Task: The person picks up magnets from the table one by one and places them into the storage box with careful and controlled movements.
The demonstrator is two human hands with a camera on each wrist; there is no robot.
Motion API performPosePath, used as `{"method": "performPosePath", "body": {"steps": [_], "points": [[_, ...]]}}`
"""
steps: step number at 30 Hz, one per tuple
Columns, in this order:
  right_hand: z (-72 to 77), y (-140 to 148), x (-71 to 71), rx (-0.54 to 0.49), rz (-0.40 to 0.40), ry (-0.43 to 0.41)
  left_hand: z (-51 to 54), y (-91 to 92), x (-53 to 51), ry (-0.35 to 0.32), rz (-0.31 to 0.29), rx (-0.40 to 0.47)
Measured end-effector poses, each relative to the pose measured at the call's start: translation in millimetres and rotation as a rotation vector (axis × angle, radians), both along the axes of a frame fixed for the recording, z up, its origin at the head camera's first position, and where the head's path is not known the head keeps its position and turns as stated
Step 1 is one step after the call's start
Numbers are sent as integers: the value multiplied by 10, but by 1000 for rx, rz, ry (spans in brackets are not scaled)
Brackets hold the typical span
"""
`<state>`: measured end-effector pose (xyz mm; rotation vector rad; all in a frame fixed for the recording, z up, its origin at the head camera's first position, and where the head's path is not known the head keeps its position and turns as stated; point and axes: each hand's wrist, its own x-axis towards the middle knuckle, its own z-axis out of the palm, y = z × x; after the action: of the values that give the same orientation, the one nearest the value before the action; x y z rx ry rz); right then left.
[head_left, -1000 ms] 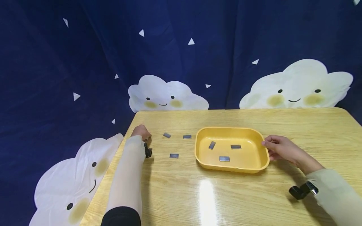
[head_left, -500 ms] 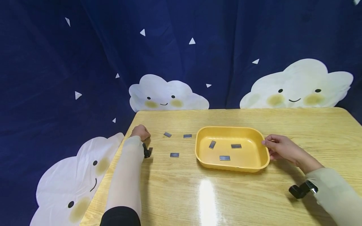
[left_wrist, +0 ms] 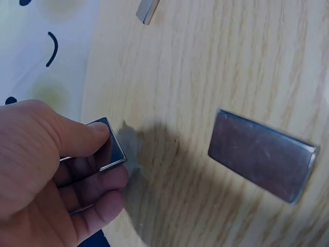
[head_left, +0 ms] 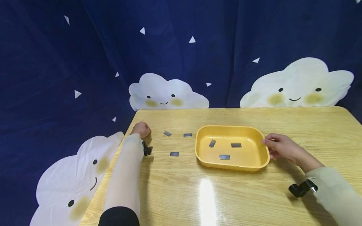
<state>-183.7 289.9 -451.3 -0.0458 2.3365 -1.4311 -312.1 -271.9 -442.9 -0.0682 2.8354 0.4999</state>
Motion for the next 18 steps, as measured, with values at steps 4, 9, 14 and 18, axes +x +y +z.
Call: {"method": "performPosePath", "body": {"steps": [4,9,14,18], "points": [[9,-5,11,-11,-1,5,47,35,13,30,-26,-22],[11,-5,13,-18,-5,3,93,94,-19,88,-66,-8],[13,-8,12,-12,-5,2,197,258,-45,152,-83,34],[14,-13,13,-6,-6,4,285,416,-41,176,-119,72]]}}
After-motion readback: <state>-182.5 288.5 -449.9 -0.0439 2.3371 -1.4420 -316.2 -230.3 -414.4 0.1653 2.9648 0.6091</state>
